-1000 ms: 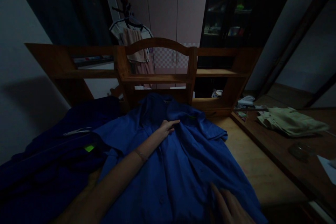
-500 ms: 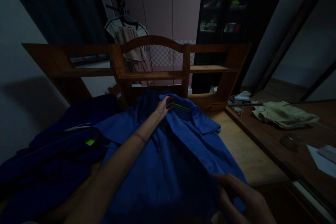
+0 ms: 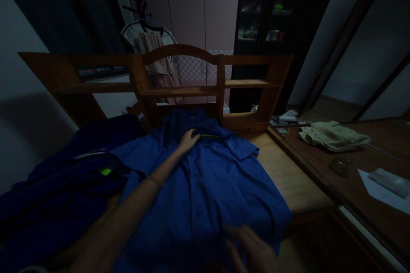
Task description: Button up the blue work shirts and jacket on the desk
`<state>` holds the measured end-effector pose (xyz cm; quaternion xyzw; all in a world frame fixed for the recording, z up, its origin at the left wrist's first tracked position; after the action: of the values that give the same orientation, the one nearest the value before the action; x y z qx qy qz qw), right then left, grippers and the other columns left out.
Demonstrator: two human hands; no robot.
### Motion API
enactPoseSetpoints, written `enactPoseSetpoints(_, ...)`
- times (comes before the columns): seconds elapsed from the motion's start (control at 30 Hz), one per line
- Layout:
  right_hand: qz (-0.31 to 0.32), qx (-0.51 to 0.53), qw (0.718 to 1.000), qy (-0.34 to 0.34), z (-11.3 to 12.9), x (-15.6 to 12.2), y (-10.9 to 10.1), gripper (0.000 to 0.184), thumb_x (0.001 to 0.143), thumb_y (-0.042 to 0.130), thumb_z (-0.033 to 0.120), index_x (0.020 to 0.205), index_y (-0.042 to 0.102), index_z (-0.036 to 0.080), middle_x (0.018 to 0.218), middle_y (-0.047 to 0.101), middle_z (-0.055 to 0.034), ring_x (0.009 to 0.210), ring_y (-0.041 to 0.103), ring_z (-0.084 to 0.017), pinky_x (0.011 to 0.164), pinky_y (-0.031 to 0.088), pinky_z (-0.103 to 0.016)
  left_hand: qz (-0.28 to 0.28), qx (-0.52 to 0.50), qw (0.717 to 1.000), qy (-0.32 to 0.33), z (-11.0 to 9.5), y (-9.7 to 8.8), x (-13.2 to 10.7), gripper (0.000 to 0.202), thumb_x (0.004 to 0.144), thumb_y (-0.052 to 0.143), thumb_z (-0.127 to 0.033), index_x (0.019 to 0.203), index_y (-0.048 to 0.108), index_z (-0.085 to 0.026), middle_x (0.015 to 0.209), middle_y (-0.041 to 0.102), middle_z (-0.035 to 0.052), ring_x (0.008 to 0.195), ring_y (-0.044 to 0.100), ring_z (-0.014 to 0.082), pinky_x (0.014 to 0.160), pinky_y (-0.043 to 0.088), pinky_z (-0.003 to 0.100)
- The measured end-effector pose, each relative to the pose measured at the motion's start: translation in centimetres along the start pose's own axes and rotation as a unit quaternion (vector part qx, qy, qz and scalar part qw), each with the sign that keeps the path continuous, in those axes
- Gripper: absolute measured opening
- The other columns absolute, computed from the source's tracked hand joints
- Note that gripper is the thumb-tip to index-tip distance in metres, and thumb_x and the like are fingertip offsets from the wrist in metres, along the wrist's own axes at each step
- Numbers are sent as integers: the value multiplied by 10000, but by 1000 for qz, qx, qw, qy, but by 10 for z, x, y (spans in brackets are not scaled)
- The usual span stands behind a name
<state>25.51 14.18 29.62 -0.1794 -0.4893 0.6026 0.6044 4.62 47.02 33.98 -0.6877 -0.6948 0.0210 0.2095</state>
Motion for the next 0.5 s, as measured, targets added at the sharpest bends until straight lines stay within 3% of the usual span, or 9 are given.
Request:
enactPoseSetpoints(0.07,-64,-61,994,57,-36,3,-38,293,909,420,347,1162,567,342,991,657,-44,792,666,-218,618,556,-301,15,55,998,20,-2,-3,-27,426,726,661,-346,1118,597,-192,1215,564,101,1181,491,260,1055,320,376)
enactPoseSetpoints(0.13,-95,-155,978,100,-61,12,-67,299,909,422,386,1165,559,314,1031,640,-62,724,657,-226,562,535,-320,62,169,983,39,-8,0,-59,449,740,634,-419,1133,599,-205,1215,555,112,1162,502,284,1034,338,400)
enactPoseSetpoints(0.2,-79,-246,958,125,-74,28,-79,322,912,421,416,1153,557,251,1051,618,-79,688,645,-214,519,490,-301,120,308,943,39,-14,4,-94,480,759,579,-516,1129,609,-211,1233,543,138,1138,515,326,981,379,442)
enactPoseSetpoints(0.27,-41,-315,939,134,-81,45,-76,301,908,438,404,1067,584,195,1007,604,-97,714,635,-213,521,449,-278,139,388,910,35,-19,4,-129,510,786,506,-577,1141,607,-226,1280,518,149,1152,504,346,943,403,460)
enactPoseSetpoints(0.37,25,-362,920,146,-96,61,-61,160,883,472,246,868,604,158,889,582,-106,713,617,-207,539,398,-262,78,434,897,32,-19,-16,-181,523,838,398,-585,1206,566,-253,1332,490,123,1194,484,308,946,414,423)
enactPoseSetpoints(0.5,77,-320,933,145,-135,62,-53,163,823,454,85,833,607,138,839,570,-97,666,595,-175,560,363,-257,-98,505,855,-59,11,-86,-258,550,800,444,-548,1234,555,-229,1343,481,134,1206,467,337,927,422,472)
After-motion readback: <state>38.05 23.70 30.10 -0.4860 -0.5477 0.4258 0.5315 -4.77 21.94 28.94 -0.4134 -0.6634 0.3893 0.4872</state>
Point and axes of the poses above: each hand's wrist, its own x-axis towards the middle knuckle, its own y-axis out of the palm, z = x × y, the point moved 5 cm from there along x, towards the middle knuckle
